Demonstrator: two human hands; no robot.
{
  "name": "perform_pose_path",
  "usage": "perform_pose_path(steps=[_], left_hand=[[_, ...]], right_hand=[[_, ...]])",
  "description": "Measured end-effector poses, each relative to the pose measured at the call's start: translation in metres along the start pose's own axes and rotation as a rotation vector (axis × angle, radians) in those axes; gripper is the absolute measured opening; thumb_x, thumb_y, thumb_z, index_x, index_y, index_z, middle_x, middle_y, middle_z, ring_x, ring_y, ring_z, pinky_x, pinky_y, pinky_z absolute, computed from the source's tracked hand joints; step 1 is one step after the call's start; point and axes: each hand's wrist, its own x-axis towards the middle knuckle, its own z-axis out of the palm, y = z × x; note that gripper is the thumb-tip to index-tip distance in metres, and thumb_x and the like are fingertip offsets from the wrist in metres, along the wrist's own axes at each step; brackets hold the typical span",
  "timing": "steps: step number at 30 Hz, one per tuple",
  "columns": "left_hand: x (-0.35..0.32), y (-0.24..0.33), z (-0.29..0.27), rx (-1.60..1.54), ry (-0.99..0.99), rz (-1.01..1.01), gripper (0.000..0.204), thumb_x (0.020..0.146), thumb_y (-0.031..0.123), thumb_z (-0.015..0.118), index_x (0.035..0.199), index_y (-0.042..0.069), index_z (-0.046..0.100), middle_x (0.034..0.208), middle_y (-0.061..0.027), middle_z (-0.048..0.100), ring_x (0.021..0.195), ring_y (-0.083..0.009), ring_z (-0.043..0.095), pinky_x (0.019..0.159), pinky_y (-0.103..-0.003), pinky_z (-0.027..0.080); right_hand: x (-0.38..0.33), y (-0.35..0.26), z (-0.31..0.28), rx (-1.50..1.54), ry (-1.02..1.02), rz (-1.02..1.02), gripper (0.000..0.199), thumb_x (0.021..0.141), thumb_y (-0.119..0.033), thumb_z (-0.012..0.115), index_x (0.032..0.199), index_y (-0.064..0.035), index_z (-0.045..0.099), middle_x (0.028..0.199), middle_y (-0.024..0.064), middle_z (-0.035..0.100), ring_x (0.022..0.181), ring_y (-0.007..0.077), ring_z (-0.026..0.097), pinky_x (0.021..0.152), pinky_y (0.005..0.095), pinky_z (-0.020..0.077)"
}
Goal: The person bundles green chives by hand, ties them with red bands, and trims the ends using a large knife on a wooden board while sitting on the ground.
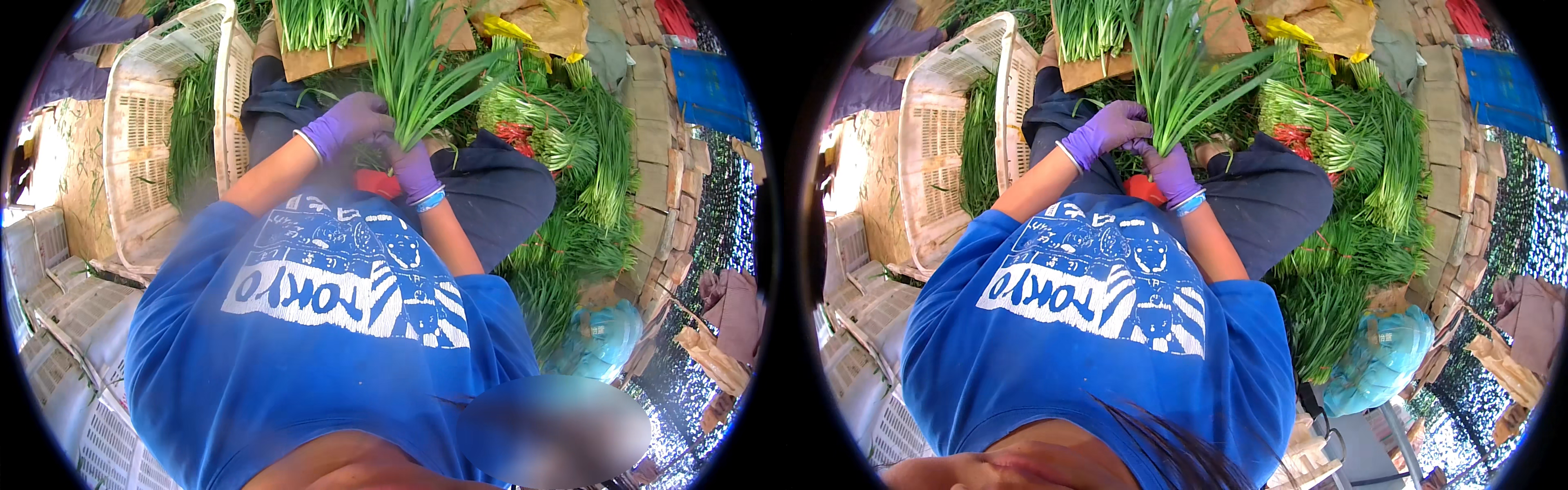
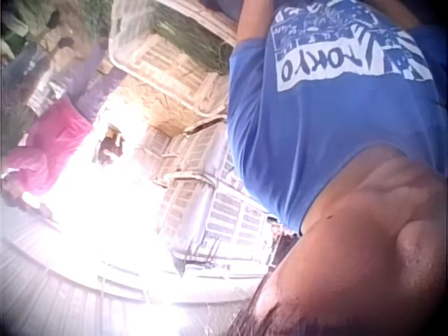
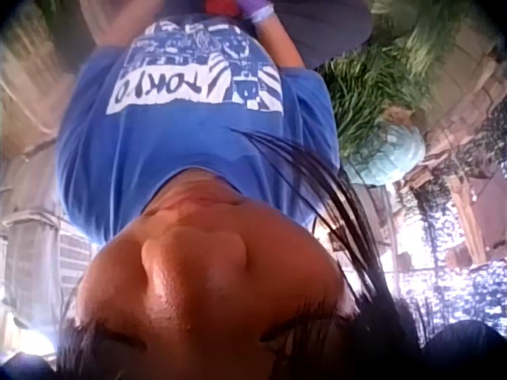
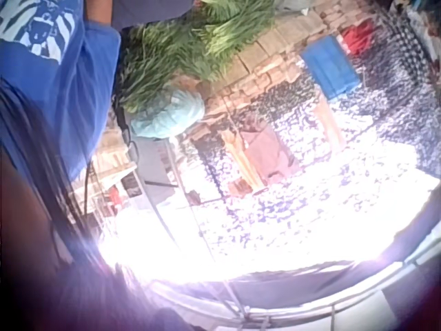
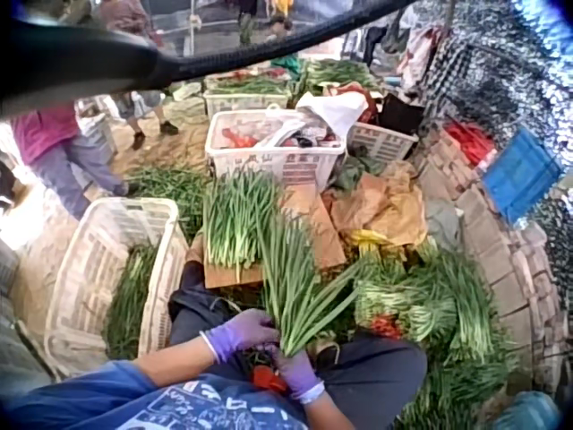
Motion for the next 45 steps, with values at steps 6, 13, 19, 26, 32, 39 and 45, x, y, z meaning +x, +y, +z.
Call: perform_pose_path(steps=[6,13,19,26,32,39,45], left_hand=[[0.005,-0.009,0.009,0.092,0.128,-0.048,0.015,0.073,0.010,0.054,0.075,-0.004,0.059,0.060,-0.0060,0.056,0.049,-0.0126,0.052,0.045,-0.024,0.040],[-0.008,0.002,0.015,-0.201,0.093,-0.008,0.015,0.074,0.014,0.061,0.072,-0.001,0.059,0.052,-0.0024,0.052,0.041,-0.0069,0.045,0.039,-0.019,0.035],[-0.002,-0.015,0.005,-0.091,0.031,-0.015,0.014,0.073,0.015,0.059,0.068,0.002,0.058,0.053,-0.0039,0.054,0.043,-0.0081,0.048,0.041,-0.019,0.037],[-0.005,-0.036,0.023,-0.299,0.203,0.017,0.011,0.075,0.015,0.057,0.073,0.003,0.058,0.056,-0.0006,0.052,0.047,-0.0066,0.045,0.043,-0.020,0.035],[-0.021,-0.018,0.024,-0.512,0.207,0.115,0.011,0.076,0.016,0.059,0.077,0.005,0.058,0.056,0.0013,0.051,0.046,-0.0052,0.045,0.042,-0.018,0.034],[-0.022,-0.017,0.023,0.553,0.536,0.403,0.034,0.071,0.018,0.063,0.100,0.001,0.055,0.059,-0.0067,0.055,0.054,-0.0127,0.056,0.050,-0.027,0.045],[-0.021,-0.012,0.012,0.280,0.323,0.204,0.058,0.067,0.021,0.066,0.118,0.003,0.046,0.062,-0.0073,0.056,0.056,-0.0133,0.056,0.053,-0.029,0.044]], right_hand=[[0.001,0.004,0.004,0.064,0.044,0.039,0.017,0.079,-0.007,0.058,0.094,-0.0033,0.052,0.065,0.0021,0.055,0.047,0.0091,0.049,0.040,0.0209,0.0377],[-0.006,-0.009,-0.001,0.162,0.061,0.115,0.017,0.079,-0.007,0.058,0.094,-0.0022,0.052,0.068,0.0021,0.055,0.050,0.0094,0.050,0.039,0.0225,0.0394],[-0.012,-0.008,0.003,0.228,-0.056,0.135,0.016,0.079,-0.010,0.059,0.093,-0.0035,0.054,0.069,0.0008,0.054,0.050,0.0077,0.048,0.039,0.0221,0.0384],[-0.015,-0.005,0.008,0.255,-0.009,0.120,0.011,0.077,-0.009,0.059,0.087,-0.0056,0.055,0.069,0.0005,0.055,0.050,0.0073,0.047,0.042,0.0208,0.0366],[-0.010,-0.003,0.010,0.445,-0.033,0.108,0.012,0.076,-0.005,0.057,0.088,-0.0044,0.054,0.072,0.0005,0.055,0.053,0.0074,0.048,0.044,0.0201,0.0368],[-0.003,0.019,0.005,0.358,-0.007,0.023,0.017,0.077,-0.003,0.056,0.094,-0.0032,0.054,0.076,0.0012,0.055,0.056,0.0081,0.050,0.046,0.0206,0.0401],[-0.010,0.008,0.012,0.178,0.106,-0.013,0.017,0.078,-0.005,0.057,0.094,-0.0026,0.054,0.070,0.0005,0.055,0.051,0.0073,0.050,0.043,0.0199,0.0398]])
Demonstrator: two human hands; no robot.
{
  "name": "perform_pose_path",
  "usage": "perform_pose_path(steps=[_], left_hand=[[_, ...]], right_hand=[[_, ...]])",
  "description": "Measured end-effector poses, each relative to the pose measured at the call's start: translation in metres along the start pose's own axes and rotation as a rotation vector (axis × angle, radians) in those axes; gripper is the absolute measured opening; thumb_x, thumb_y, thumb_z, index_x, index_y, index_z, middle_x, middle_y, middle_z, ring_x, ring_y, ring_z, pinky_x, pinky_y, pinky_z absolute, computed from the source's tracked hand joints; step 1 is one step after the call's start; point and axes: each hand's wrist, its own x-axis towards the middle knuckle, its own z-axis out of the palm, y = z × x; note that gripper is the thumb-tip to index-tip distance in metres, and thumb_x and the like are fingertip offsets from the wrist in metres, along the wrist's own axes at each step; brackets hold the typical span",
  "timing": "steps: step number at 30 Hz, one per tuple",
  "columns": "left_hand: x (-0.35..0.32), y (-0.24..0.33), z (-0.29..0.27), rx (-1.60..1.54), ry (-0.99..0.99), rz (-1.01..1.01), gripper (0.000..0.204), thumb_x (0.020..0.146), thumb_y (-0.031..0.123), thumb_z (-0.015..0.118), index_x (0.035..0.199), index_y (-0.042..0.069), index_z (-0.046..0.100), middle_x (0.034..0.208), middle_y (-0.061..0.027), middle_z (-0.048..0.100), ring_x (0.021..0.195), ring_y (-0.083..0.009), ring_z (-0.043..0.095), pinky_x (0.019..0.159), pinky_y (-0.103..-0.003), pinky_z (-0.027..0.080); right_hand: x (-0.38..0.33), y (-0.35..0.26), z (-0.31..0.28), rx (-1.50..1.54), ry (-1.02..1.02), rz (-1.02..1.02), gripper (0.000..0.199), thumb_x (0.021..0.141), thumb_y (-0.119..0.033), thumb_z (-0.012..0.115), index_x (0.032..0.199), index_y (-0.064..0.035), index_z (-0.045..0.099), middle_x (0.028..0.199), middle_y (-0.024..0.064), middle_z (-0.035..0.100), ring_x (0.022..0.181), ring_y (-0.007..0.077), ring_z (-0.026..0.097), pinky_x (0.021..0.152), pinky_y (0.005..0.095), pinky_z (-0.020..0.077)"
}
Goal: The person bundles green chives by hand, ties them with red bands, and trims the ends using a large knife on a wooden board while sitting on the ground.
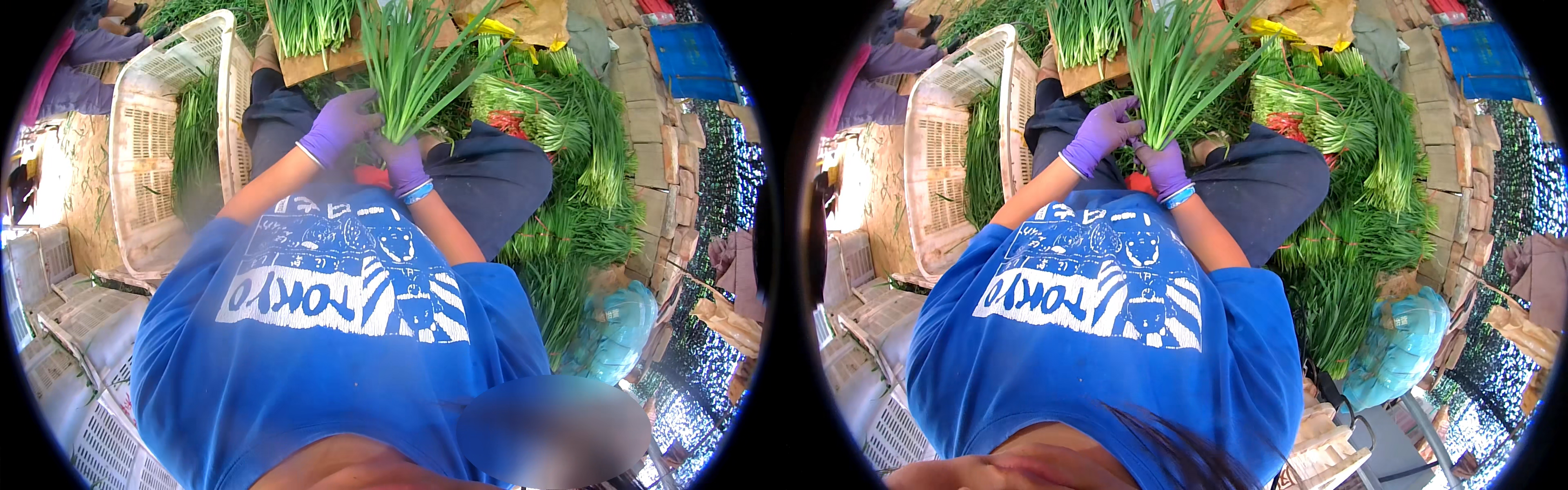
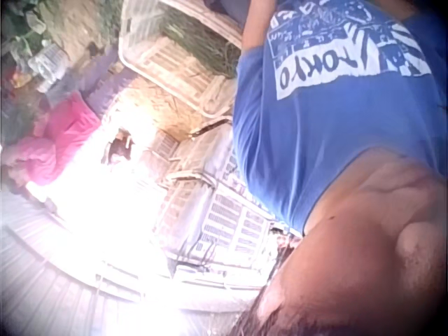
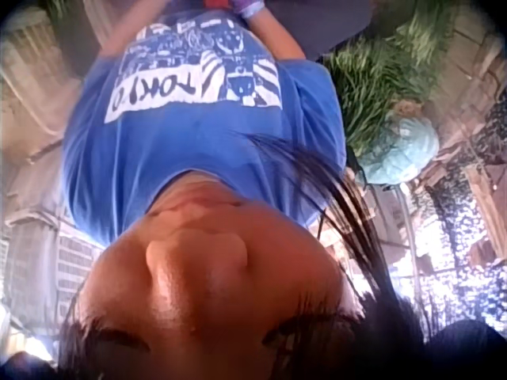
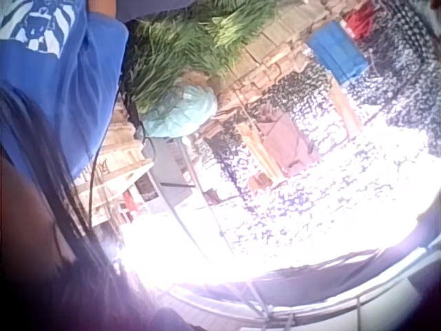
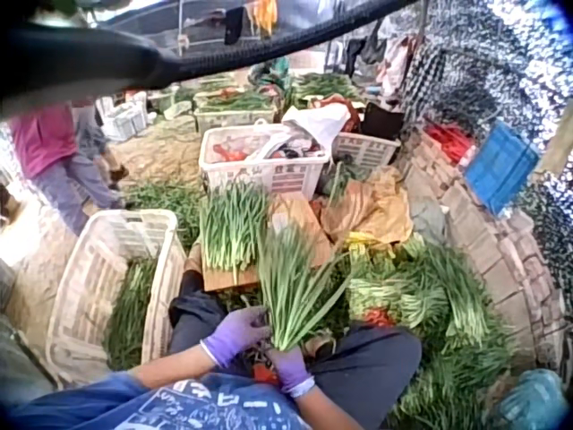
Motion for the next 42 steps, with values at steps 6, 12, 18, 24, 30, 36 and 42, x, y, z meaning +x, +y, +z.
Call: perform_pose_path(steps=[6,12,18,24,30,36,42], left_hand=[[0.003,0.012,-0.014,0.301,-0.051,0.095,0.074,0.067,0.020,0.064,0.131,0.006,0.030,0.063,-0.0091,0.056,0.057,-0.0178,0.055,0.055,-0.030,0.044],[0.019,0.005,-0.026,0.428,-0.207,0.161,0.046,0.068,0.022,0.068,0.108,0.003,0.055,0.064,-0.0086,0.055,0.059,-0.0168,0.055,0.057,-0.029,0.044],[0.017,-0.011,-0.019,0.243,-0.218,0.117,0.045,0.069,0.021,0.069,0.106,-0.001,0.056,0.067,-0.0078,0.058,0.057,-0.0142,0.056,0.054,-0.027,0.046],[0.010,-0.029,0.005,0.101,-0.094,0.013,0.037,0.070,0.018,0.068,0.101,-0.001,0.059,0.070,-0.0093,0.061,0.057,-0.0138,0.058,0.053,-0.026,0.048],[0.007,-0.012,0.018,-0.558,0.008,-0.408,0.012,0.074,0.007,0.059,0.082,-0.002,0.059,0.061,-0.0048,0.057,0.050,-0.0106,0.054,0.046,-0.022,0.044],[-0.002,-0.035,0.016,-0.127,-0.246,-0.075,0.010,0.078,0.011,0.053,0.074,0.002,0.056,0.066,-0.0029,0.056,0.055,-0.0099,0.052,0.053,-0.021,0.042],[-0.047,-0.020,-0.005,-0.563,-0.354,-0.055,0.009,0.078,0.007,0.056,0.083,0.001,0.059,0.079,-0.0043,0.060,0.071,-0.0099,0.055,0.067,-0.023,0.044]], right_hand=[[0.000,-0.013,0.002,-0.137,-0.019,0.065,0.017,0.077,-0.009,0.061,0.092,-0.0041,0.055,0.064,-0.0004,0.054,0.047,0.0059,0.047,0.040,0.0198,0.0367],[0.002,-0.007,-0.007,-0.147,-0.120,0.109,0.014,0.076,-0.009,0.061,0.088,-0.0037,0.057,0.065,0.0006,0.058,0.048,0.0059,0.047,0.041,0.0201,0.0356],[0.005,-0.001,-0.007,-0.045,-0.124,0.149,0.015,0.075,-0.007,0.061,0.088,-0.0030,0.057,0.069,0.0019,0.059,0.050,0.0068,0.048,0.042,0.0202,0.0366],[0.010,0.010,-0.006,-0.060,-0.078,0.138,0.016,0.074,-0.007,0.061,0.089,-0.0027,0.056,0.069,0.0018,0.058,0.051,0.0079,0.049,0.043,0.0207,0.0378],[0.010,0.008,-0.010,0.085,-0.110,0.223,0.018,0.078,-0.011,0.060,0.094,-0.0060,0.054,0.066,0.0004,0.054,0.049,0.0073,0.047,0.042,0.0202,0.0363],[0.015,0.014,-0.022,0.534,-0.042,0.501,0.015,0.084,-0.023,0.054,0.089,-0.0087,0.055,0.071,-0.0008,0.053,0.054,0.0074,0.047,0.046,0.0206,0.0392],[0.010,0.017,-0.016,0.395,-0.144,0.511,0.015,0.079,-0.011,0.052,0.089,-0.0008,0.057,0.075,0.0053,0.057,0.061,0.0125,0.052,0.054,0.0243,0.0439]])
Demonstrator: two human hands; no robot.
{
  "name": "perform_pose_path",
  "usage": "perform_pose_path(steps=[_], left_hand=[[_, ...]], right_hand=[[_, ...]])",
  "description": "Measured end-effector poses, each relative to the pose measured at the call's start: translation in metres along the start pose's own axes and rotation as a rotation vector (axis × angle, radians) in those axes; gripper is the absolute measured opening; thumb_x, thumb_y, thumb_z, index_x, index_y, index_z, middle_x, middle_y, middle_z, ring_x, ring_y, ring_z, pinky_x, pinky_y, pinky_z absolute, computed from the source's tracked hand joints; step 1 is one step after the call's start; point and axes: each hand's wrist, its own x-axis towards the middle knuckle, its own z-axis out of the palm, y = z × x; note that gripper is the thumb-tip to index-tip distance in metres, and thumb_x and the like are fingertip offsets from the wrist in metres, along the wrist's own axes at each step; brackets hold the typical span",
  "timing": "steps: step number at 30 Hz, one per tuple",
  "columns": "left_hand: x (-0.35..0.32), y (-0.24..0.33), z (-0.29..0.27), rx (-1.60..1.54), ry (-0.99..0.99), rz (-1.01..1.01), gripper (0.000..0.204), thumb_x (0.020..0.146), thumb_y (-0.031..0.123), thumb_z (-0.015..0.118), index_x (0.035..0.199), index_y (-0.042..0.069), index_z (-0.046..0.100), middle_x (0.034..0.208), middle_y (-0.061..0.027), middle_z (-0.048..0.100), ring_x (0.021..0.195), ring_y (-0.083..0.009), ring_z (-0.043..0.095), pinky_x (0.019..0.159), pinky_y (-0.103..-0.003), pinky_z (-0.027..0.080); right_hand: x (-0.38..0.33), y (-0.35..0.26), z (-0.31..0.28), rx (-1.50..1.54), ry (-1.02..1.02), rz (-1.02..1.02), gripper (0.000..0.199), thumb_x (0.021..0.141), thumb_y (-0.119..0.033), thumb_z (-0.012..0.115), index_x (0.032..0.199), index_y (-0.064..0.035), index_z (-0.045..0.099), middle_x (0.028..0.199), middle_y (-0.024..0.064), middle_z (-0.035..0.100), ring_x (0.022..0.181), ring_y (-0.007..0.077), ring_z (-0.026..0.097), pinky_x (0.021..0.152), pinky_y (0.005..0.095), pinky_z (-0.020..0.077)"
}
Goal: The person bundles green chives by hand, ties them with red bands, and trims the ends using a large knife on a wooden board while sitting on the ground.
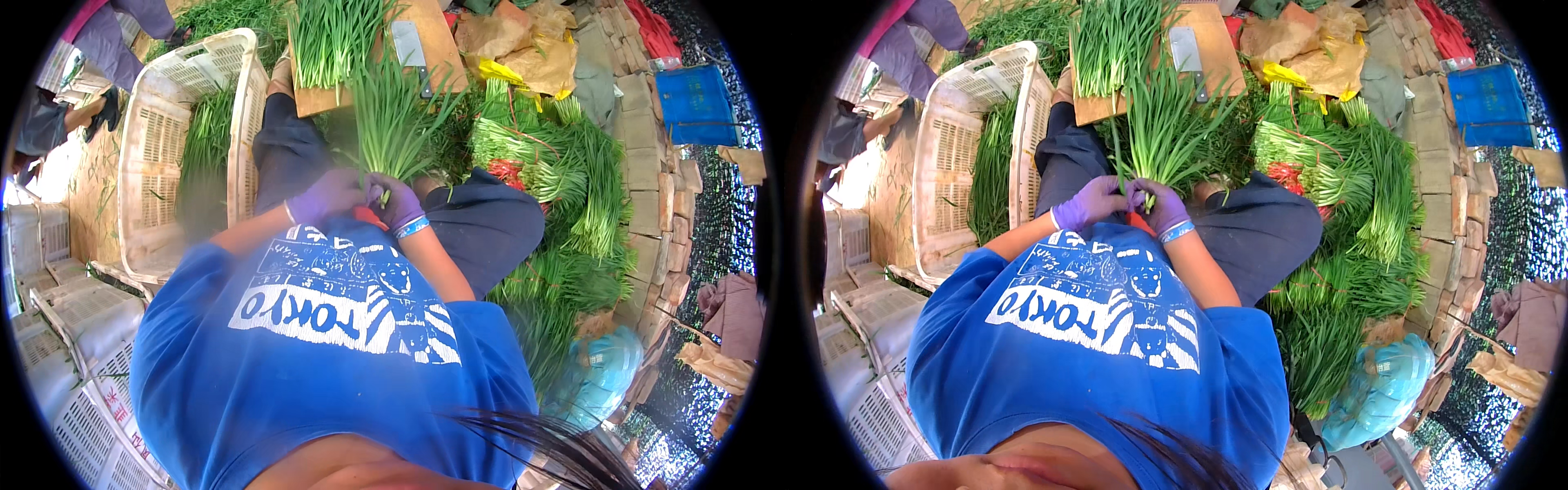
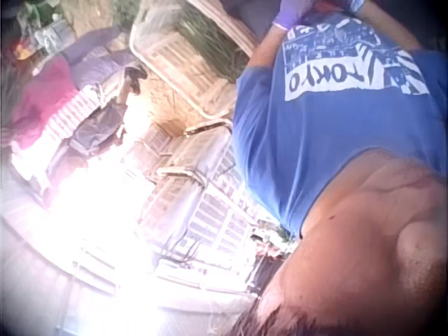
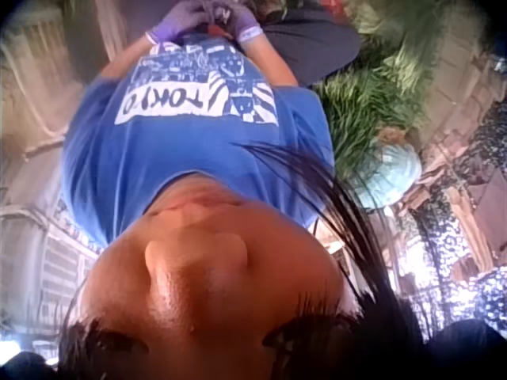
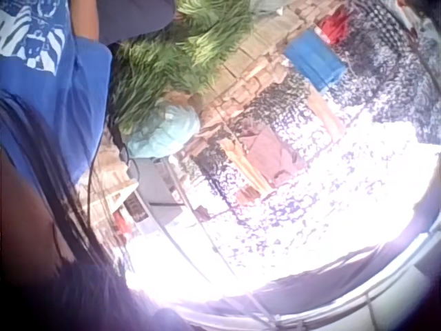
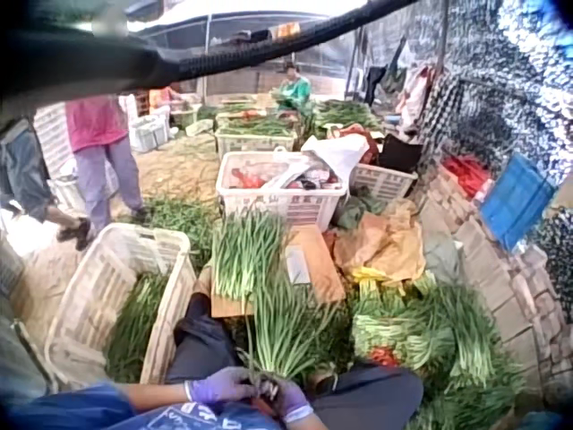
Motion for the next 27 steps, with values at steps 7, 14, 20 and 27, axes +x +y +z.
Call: perform_pose_path(steps=[7,14,20,27], left_hand=[[-0.035,0.058,0.001,0.381,-0.471,0.327,0.019,0.067,0.008,0.055,0.083,0.000,0.061,0.077,-0.0127,0.059,0.075,-0.0261,0.058,0.068,-0.033,0.045],[-0.018,0.050,-0.093,1.310,-0.074,0.086,0.036,0.067,0.011,0.058,0.103,0.010,0.057,0.083,-0.0145,0.061,0.076,-0.0277,0.059,0.069,-0.037,0.047],[0.062,0.051,-0.187,-0.541,0.511,0.045,0.069,0.079,0.047,0.053,0.135,0.017,0.025,0.121,-0.0100,0.042,0.104,-0.0228,0.047,0.091,-0.039,0.037],[0.149,0.000,-0.234,-0.346,0.861,0.100,0.082,0.072,0.047,0.060,0.136,0.014,0.021,0.136,-0.0152,0.028,0.121,-0.0270,0.033,0.093,-0.036,0.033]], right_hand=[[-0.010,-0.028,-0.006,0.168,0.082,-0.015,0.014,0.074,0.001,0.055,0.088,0.0052,0.055,0.064,0.0057,0.054,0.047,0.0103,0.045,0.043,0.0203,0.0375],[-0.030,-0.154,0.106,-0.501,0.038,-0.669,0.011,0.073,-0.006,0.057,0.079,0.0031,0.056,0.059,0.0044,0.053,0.038,0.0083,0.042,0.034,0.0207,0.0312],[0.102,-0.153,0.199,-0.870,0.134,-0.860,0.039,0.074,-0.012,0.059,0.108,0.0017,0.046,0.085,0.0149,0.060,0.069,0.0262,0.059,0.065,0.0337,0.0460],[0.246,-0.041,0.119,-1.552,0.346,-0.370,0.070,0.073,-0.017,0.054,0.125,0.0144,0.020,0.088,0.0294,0.057,0.079,0.0382,0.059,0.069,0.0425,0.0477]])
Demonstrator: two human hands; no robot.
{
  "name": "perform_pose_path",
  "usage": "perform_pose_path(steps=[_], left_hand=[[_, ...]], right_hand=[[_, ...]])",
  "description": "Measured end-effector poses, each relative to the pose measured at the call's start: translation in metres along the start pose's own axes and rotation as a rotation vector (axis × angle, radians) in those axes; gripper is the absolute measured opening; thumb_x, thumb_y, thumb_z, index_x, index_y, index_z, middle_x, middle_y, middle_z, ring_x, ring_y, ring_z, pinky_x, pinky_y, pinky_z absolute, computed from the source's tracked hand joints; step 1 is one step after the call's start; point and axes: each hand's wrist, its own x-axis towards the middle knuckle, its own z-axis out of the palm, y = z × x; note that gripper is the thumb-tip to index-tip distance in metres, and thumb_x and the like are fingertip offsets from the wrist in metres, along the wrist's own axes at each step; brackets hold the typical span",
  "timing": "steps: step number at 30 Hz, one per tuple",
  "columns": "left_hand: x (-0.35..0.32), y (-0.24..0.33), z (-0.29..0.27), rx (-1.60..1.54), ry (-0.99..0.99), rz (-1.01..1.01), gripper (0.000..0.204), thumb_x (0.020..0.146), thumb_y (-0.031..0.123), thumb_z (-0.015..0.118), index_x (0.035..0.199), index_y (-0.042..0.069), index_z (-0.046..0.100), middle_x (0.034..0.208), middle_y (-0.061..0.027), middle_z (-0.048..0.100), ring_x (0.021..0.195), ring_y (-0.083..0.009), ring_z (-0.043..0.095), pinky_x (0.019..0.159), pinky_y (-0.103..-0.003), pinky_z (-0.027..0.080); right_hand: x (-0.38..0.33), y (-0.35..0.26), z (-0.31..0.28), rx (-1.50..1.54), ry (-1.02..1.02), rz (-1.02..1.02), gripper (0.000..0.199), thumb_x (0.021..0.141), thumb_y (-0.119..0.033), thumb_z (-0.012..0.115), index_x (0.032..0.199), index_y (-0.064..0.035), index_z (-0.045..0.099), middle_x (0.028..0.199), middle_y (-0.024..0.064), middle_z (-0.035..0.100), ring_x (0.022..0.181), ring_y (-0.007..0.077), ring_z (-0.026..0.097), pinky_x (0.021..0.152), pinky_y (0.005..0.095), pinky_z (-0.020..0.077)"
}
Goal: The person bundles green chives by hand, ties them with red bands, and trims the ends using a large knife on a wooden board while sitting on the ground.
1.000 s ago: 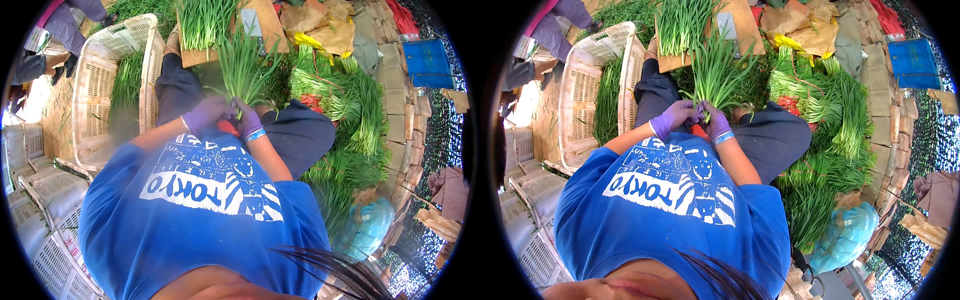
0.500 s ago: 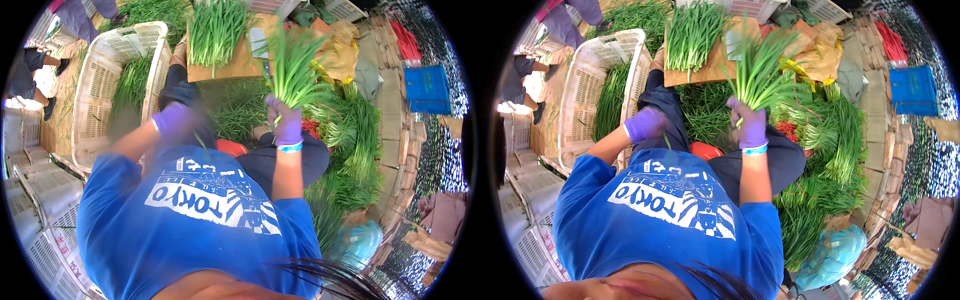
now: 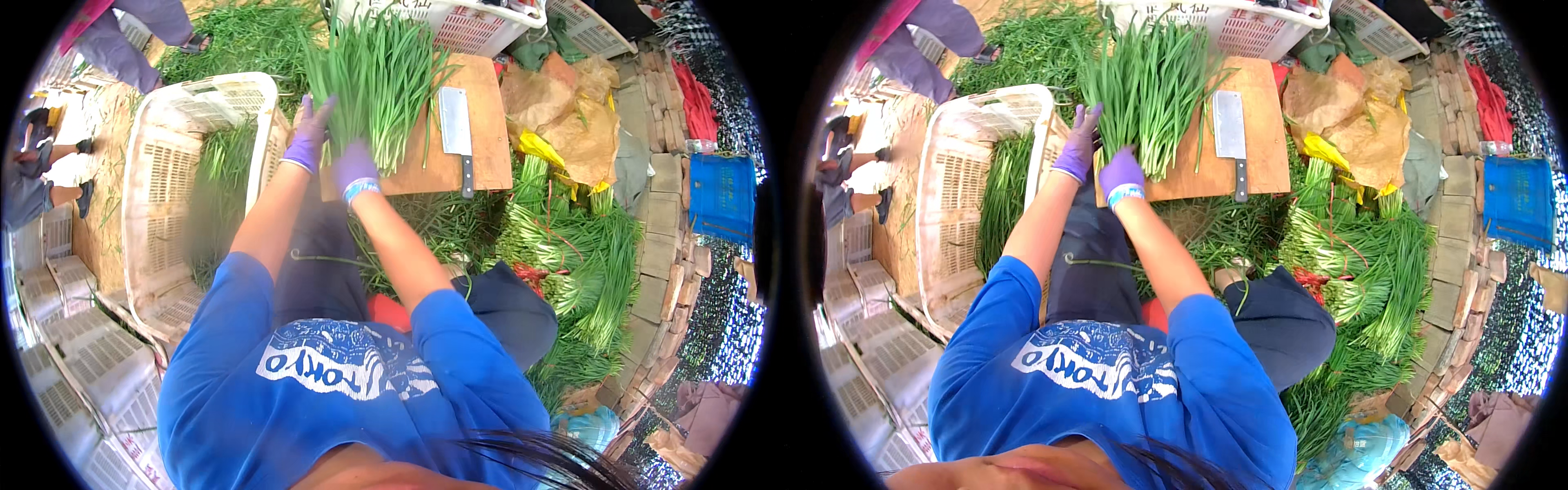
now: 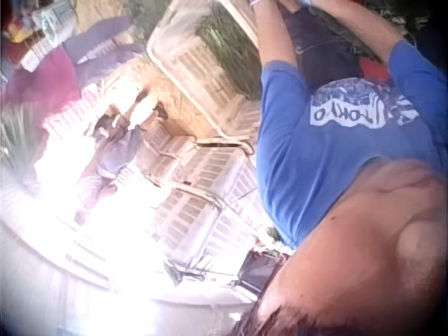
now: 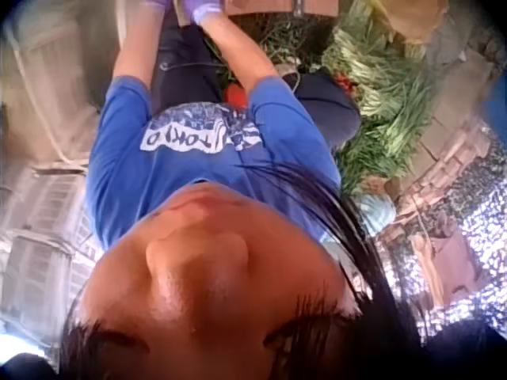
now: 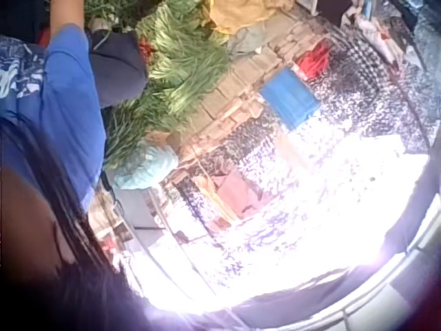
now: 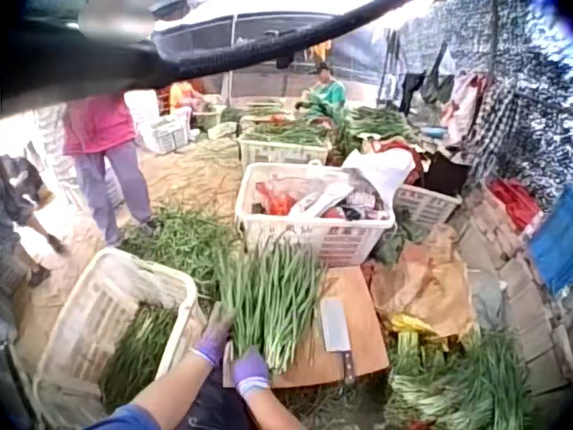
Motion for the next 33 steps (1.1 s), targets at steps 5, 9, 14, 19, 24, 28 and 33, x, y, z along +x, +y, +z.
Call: perform_pose_path(steps=[5,9,14,19,24,28,33], left_hand=[[0.013,-0.010,0.053,1.258,0.160,0.311,0.074,0.077,0.034,0.057,0.136,0.010,0.019,0.125,-0.0303,0.034,0.114,-0.0448,0.036,0.094,-0.041,0.032],[0.013,-0.017,0.041,1.336,0.119,0.667,0.058,0.082,0.032,0.045,0.133,0.010,0.027,0.120,-0.0319,0.038,0.111,-0.0456,0.038,0.092,-0.045,0.034],[0.012,-0.020,0.053,1.400,0.185,0.770,0.051,0.085,0.031,0.042,0.130,0.009,0.032,0.114,-0.0297,0.042,0.109,-0.0452,0.039,0.092,-0.046,0.033],[0.011,-0.015,0.049,1.381,0.166,0.722,0.054,0.084,0.032,0.044,0.131,0.008,0.032,0.115,-0.0302,0.042,0.110,-0.0448,0.039,0.092,-0.046,0.032],[0.010,-0.015,0.048,1.377,0.176,0.707,0.056,0.083,0.034,0.045,0.131,0.009,0.030,0.115,-0.0306,0.041,0.111,-0.0451,0.038,0.092,-0.047,0.032],[0.011,-0.017,0.048,1.378,0.171,0.693,0.057,0.083,0.035,0.045,0.132,0.009,0.030,0.116,-0.0307,0.041,0.112,-0.0453,0.038,0.092,-0.047,0.032],[0.004,-0.014,0.056,1.430,0.224,0.648,0.057,0.083,0.037,0.045,0.132,0.012,0.030,0.118,-0.0297,0.039,0.111,-0.0442,0.039,0.091,-0.047,0.034]], right_hand=[[-0.014,0.006,-0.006,-0.025,-0.261,-0.198,0.048,0.073,-0.025,0.054,0.110,0.0055,0.046,0.090,0.0267,0.057,0.086,0.0371,0.056,0.077,0.0419,0.0441],[-0.037,0.015,-0.125,0.326,-0.598,-0.341,0.033,0.072,-0.030,0.058,0.098,-0.0093,0.059,0.086,0.0102,0.062,0.079,0.0283,0.058,0.074,0.0359,0.0448],[0.067,0.087,-0.149,-0.135,0.274,0.050,0.042,0.074,-0.026,0.060,0.112,-0.0102,0.054,0.086,0.0136,0.062,0.078,0.0295,0.059,0.069,0.0373,0.0465],[0.115,0.092,-0.128,-0.411,0.069,0.094,0.039,0.075,-0.031,0.053,0.109,-0.0133,0.055,0.094,0.0139,0.061,0.088,0.0329,0.057,0.077,0.0409,0.0446],[0.122,0.102,-0.114,-0.293,0.174,0.051,0.025,0.074,-0.022,0.049,0.092,-0.0106,0.062,0.090,0.0147,0.062,0.082,0.0334,0.059,0.071,0.0429,0.0463],[0.109,0.098,-0.121,-0.379,0.125,0.113,0.023,0.074,-0.019,0.046,0.085,-0.0074,0.063,0.086,0.0162,0.062,0.079,0.0346,0.059,0.069,0.0422,0.0473],[0.037,0.114,-0.112,-0.531,-0.051,-0.051,0.017,0.075,-0.015,0.048,0.080,-0.0056,0.062,0.078,0.0169,0.061,0.075,0.0332,0.060,0.066,0.0419,0.0478]])
